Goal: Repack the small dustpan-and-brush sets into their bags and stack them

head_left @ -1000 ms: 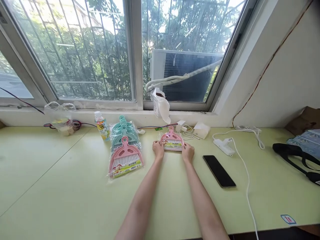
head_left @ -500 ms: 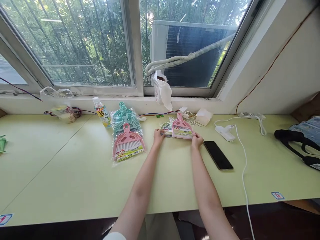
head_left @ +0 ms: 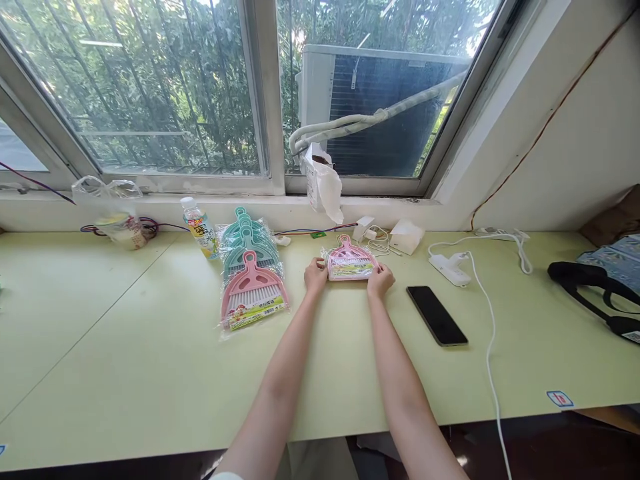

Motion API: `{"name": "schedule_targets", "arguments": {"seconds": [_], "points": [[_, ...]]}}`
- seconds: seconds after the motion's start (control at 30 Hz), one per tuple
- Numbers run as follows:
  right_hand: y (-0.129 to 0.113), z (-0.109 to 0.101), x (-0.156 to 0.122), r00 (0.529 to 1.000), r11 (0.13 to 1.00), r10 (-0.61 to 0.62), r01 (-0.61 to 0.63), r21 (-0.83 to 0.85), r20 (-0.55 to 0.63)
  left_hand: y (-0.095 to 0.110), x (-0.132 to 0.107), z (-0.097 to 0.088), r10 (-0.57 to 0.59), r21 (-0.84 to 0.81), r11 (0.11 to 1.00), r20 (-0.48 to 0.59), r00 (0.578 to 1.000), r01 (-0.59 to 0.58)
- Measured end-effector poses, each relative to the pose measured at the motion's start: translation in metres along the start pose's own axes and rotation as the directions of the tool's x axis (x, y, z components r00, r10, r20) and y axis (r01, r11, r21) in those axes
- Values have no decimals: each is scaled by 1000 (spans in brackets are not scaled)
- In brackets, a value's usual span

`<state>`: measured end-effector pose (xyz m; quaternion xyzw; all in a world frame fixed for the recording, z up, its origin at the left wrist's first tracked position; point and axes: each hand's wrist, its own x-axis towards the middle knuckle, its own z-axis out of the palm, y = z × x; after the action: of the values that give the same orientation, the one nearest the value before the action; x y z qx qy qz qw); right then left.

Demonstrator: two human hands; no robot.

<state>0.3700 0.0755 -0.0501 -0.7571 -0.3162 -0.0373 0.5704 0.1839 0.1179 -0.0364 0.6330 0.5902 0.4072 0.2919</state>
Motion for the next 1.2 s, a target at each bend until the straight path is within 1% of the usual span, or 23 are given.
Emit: {"name": "schedule_targets", "arguments": {"seconds": [0.17, 0.23, 0.27, 0.3, 0.33, 0.37, 0.4, 0.43, 0.47, 0.5, 0.53, 0.57, 0.67, 0.83, 0.9, 0.97, 1.0, 1.03, 1.07, 1.1, 1.13, 1.17, 1.2], "points": [[-7, 3, -2, 999, 995, -44, 46, -86, 25, 3, 2, -1, -59, -34, 998, -8, 998, 59], [-9, 3, -2, 997, 991, -61, 65, -115, 40, 7, -1, -3, -67, -25, 998, -85, 994, 65], [-10, 4, -3, 997, 989, -65, 71, -132, 49, 10, -3, -5, -22, 3, 1000, -150, 988, 23], [-11, 4, -4, 996, 985, -65, 74, -156, 59, 13, -7, -5, 66, 50, 997, -205, 976, -57], [-11, 4, -4, 995, 980, -63, 75, -184, 71, 15, -10, -4, 188, 110, 980, -227, 956, -167], [-12, 4, -5, 994, 973, -61, 78, -215, 85, 17, -14, -2, 329, 173, 939, -195, 924, -298], [-13, 3, -5, 993, 966, -58, 81, -245, 98, 18, -17, 1, 464, 220, 873, -101, 880, -435], [-13, 3, -6, 992, 960, -53, 81, -269, 110, 18, -21, 6, 564, 237, 798, 31, 825, -554], [-14, 2, -6, 992, 955, -48, 81, -285, 121, 18, -23, 11, 624, 233, 730, 158, 765, -643], [-14, 1, -6, 991, 953, -42, 79, -292, 131, 18, -25, 16, 651, 226, 679, 254, 715, -699], [-14, 0, -6, 990, 953, -37, 77, -292, 139, 17, -27, 21, 659, 227, 648, 313, 684, -727], [-14, 0, -6, 989, 954, -33, 74, -290, 144, 17, -27, 24, 657, 239, 634, 335, 675, -736], [-13, -2, -5, 987, 958, -38, 80, -276, 155, 19, -29, 23, 656, 292, 639, 277, 702, -712], [-10, -1, -5, 984, 958, -51, 97, -269, 173, 29, -36, 5, 641, 350, 674, 162, 750, -651], [-9, -1, -5, 984, 957, -46, 93, -275, 173, 30, -40, 6, 656, 338, 648, 208, 725, -683], [-10, -2, -5, 984, 959, -41, 88, -269, 176, 29, -43, 15, 655, 297, 614, 326, 682, -731], [-11, -3, -5, 982, 960, -44, 92, -265, 182, 28, -44, 21, 633, 291, 617, 369, 681, -731], [-12, -4, -5, 982, 959, -52, 99, -267, 179, 26, -44, 26, 601, 303, 635, 383, 701, -710], [-14, -6, -6, 985, 955, -66, 109, -277, 160, 24, -45, 31, 570, 326, 661, 368, 735, -676], [-16, -8, -6, 988, 948, -88, 122, -295, 125, 22, -44, 35, 545, 350, 686, 334, 769, -638], [-18, -9, -8, 989, 938, -120, 141, -316, 84, 20, -44, 38, 533, 364, 703, 301, 791, -611], [-20, -10, -9, 985, 928, -164, 172, -331, 53, 18, -43, 40, 528, 368, 713, 279, 802, -597], [-22, -9, -11, 975, 915, -216, 223, -335, 58, 17, -42, 40, 526, 367, 719, 268, 807, -590]]}}
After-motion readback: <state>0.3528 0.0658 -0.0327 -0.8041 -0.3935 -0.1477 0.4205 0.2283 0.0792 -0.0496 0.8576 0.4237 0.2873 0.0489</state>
